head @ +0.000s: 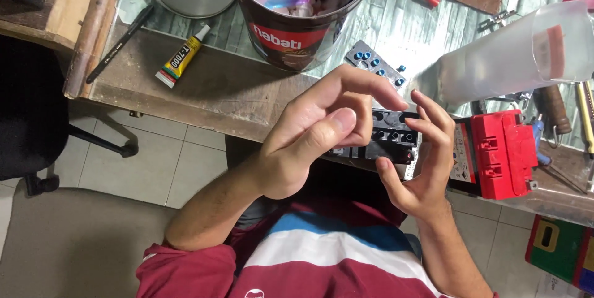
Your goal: Refilling the cells of a lead-acid battery with liquid using a syringe.
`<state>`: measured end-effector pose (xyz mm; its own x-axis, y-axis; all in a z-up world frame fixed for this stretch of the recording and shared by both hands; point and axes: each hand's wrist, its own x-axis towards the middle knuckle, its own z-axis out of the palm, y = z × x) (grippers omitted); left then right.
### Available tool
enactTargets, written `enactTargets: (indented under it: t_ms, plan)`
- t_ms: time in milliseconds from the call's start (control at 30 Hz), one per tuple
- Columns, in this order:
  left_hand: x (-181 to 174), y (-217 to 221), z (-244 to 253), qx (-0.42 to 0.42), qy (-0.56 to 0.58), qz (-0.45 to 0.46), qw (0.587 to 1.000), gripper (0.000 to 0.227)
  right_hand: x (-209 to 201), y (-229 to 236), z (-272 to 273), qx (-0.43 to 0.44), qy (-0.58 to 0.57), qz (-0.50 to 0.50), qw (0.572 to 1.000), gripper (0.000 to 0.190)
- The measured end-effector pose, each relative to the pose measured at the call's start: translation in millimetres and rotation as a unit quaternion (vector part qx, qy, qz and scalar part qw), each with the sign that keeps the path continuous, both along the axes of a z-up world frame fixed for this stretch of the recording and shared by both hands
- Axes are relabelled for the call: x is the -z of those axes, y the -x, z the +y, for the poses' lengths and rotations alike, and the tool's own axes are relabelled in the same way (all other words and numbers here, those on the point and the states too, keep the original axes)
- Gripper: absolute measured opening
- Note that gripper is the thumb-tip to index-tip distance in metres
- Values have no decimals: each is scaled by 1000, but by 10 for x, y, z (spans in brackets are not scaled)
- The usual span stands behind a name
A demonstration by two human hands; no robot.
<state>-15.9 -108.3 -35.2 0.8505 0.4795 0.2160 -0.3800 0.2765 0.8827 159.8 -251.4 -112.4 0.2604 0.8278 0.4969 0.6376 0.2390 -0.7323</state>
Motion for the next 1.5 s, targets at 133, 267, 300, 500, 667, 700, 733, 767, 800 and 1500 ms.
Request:
enactTargets:
  t_ms: [133,267,300,500,667,700,733,767,800,1500]
  plan:
    - [-6,3,-10,3,-6,12,1000,43,22,-6,-14,0,1,-1,1000,47]
    - [35,-17,-21,9,-6,16,1000,43,41,-13,-29,-3,1,-8,1000,46]
    - [52,-24,-21,13,-3,13,1000,43,43,-15,-30,-6,0,-6,1000,46]
    - [99,-41,-31,22,-18,16,999,41,49,-18,-28,-8,-1,-17,1000,45]
    - [73,-21,-10,34,-52,26,998,38,60,-18,-33,-7,-2,-26,1000,47]
    - [74,-20,-6,30,-70,26,997,38,64,-18,-32,-6,-4,-32,999,47]
    - [59,-18,-3,30,-70,26,997,38,60,-16,-33,-6,-4,-32,999,47]
    - [45,-17,0,30,-78,33,996,38,55,-15,-33,-3,-1,-40,999,46]
    - [30,-16,5,31,-86,39,995,39,52,-13,-33,1,2,-48,999,45]
    - [81,-40,71,73,-121,44,989,37,28,-26,-24,4,-9,-24,1000,43]
